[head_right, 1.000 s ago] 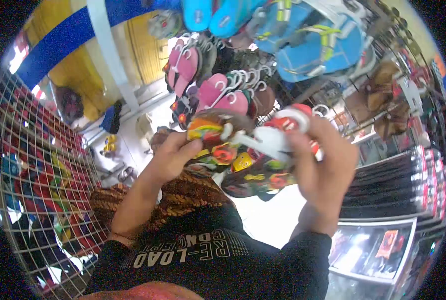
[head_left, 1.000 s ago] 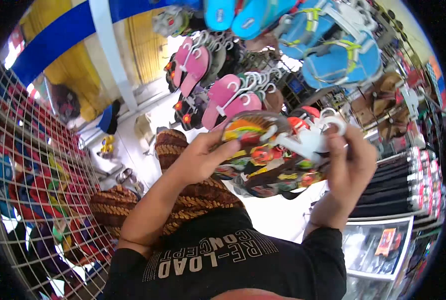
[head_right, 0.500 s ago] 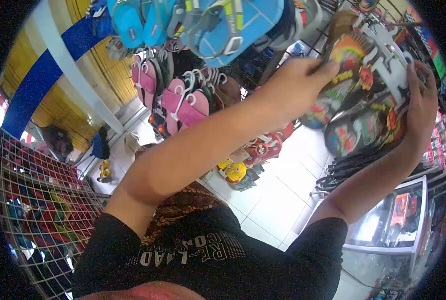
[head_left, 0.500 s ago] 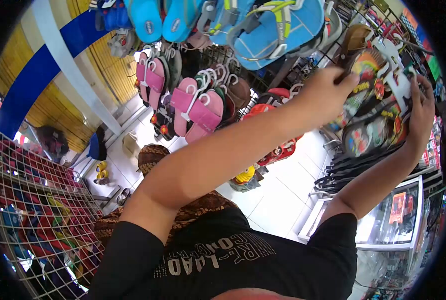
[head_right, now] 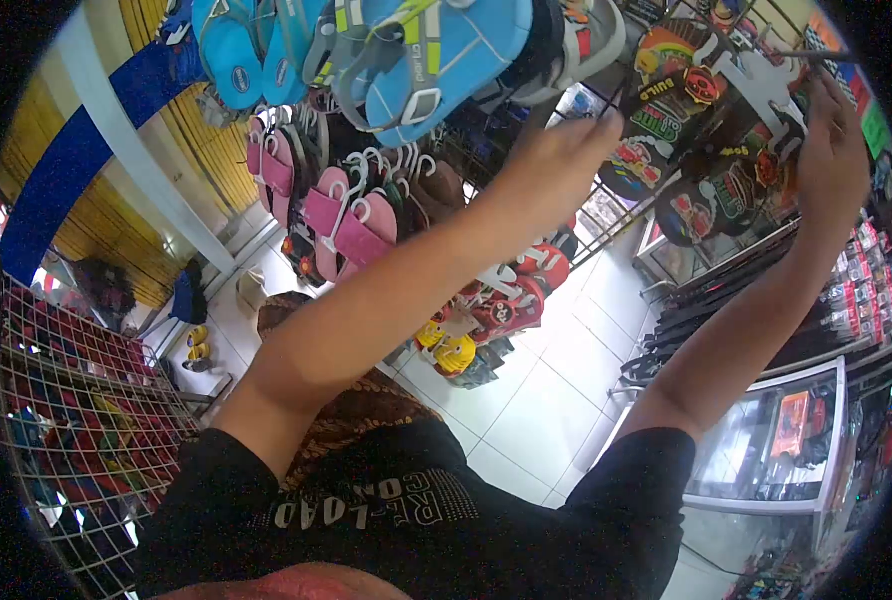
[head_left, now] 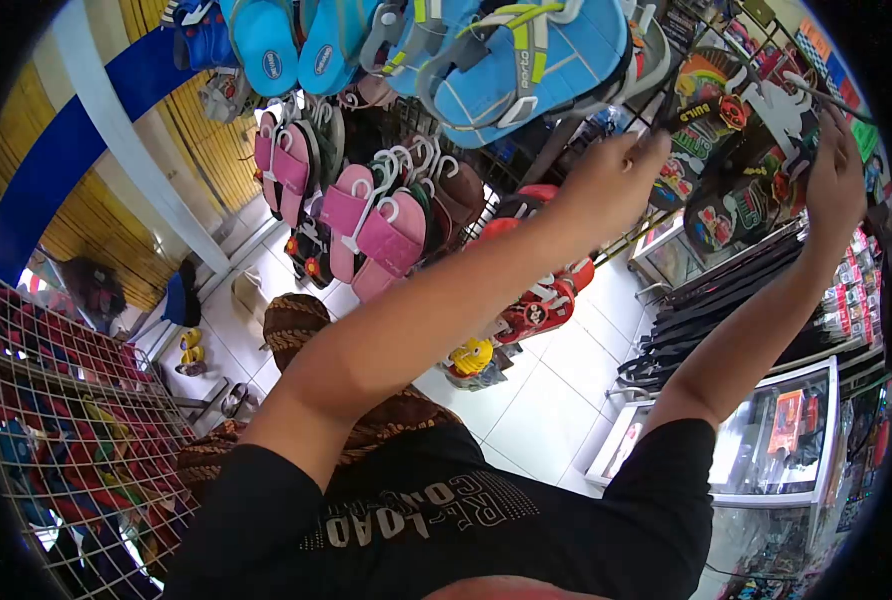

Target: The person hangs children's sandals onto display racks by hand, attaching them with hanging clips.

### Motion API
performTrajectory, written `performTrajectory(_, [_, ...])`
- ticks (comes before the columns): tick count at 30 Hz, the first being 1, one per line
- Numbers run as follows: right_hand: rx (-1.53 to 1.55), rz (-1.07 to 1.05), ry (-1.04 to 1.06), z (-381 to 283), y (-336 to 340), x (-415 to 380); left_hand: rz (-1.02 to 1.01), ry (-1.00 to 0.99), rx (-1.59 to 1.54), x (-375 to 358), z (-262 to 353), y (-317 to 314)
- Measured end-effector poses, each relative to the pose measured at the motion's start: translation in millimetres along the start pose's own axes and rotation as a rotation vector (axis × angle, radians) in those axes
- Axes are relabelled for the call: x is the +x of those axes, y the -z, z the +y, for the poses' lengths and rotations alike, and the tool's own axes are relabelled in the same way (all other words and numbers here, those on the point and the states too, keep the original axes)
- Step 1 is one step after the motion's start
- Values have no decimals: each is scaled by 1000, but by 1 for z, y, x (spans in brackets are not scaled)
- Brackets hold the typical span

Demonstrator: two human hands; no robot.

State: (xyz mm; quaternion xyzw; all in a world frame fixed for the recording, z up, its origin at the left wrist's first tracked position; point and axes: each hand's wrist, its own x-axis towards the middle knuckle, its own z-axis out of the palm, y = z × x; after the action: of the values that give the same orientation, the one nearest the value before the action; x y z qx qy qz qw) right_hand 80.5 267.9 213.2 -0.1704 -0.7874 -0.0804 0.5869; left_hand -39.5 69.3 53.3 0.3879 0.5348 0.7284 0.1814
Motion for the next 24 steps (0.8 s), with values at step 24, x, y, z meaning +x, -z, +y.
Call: performTrajectory(24, [558, -1577, 902, -505, -195, -526, 481, 1272, 396, -558, -237, 534])
